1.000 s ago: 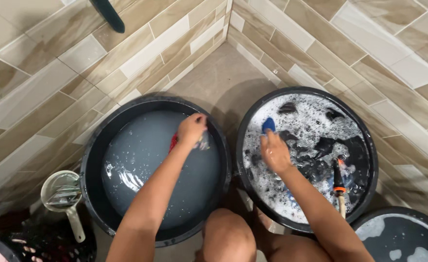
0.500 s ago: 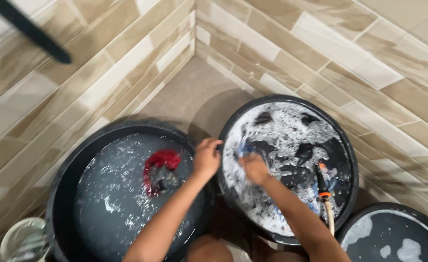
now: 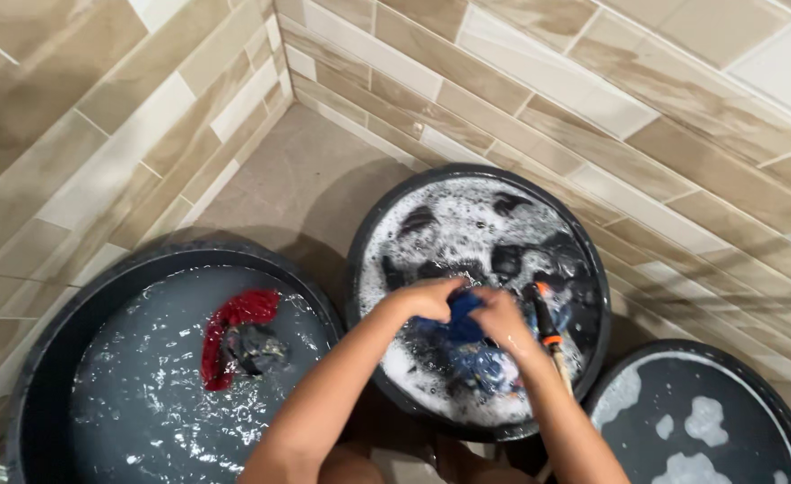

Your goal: The person washes clothes by hand in a basin of soapy water, scrubbing and rinsing items including a red cloth, a blue patterned cloth, and dark garments. The person transfers washed items to a second basin of clean water for rinsing.

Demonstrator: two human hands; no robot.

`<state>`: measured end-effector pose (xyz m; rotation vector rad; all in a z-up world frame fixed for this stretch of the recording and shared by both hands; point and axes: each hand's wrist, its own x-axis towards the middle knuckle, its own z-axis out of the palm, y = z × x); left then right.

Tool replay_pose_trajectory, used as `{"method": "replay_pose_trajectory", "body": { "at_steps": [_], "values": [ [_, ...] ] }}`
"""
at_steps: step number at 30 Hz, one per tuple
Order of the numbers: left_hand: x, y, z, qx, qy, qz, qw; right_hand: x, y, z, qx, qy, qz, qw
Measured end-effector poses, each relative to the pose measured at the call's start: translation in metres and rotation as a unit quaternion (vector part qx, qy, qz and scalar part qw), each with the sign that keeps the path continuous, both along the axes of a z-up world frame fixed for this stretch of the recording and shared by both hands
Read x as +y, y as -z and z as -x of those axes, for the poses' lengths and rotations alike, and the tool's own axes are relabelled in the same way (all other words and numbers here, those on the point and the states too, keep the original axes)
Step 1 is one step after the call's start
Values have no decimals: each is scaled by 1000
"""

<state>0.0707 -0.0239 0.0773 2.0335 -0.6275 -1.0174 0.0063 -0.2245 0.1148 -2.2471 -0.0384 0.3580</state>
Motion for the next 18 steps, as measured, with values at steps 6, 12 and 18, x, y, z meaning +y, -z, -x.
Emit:
{"method": "replay_pose_trajectory", "body": {
  "at_steps": [6,12,18],
  "values": [
    [14,-29,15,77,-111,135,982,-36,-128,18,-97,189,-344,915],
    [-43,-32,8,468,-416,482,613,28,-106,-3,-97,242,-162,952],
    [-78,22,-6,469,-460,424,623,77,-34,19,-465,43,93,879]
  ]
}}
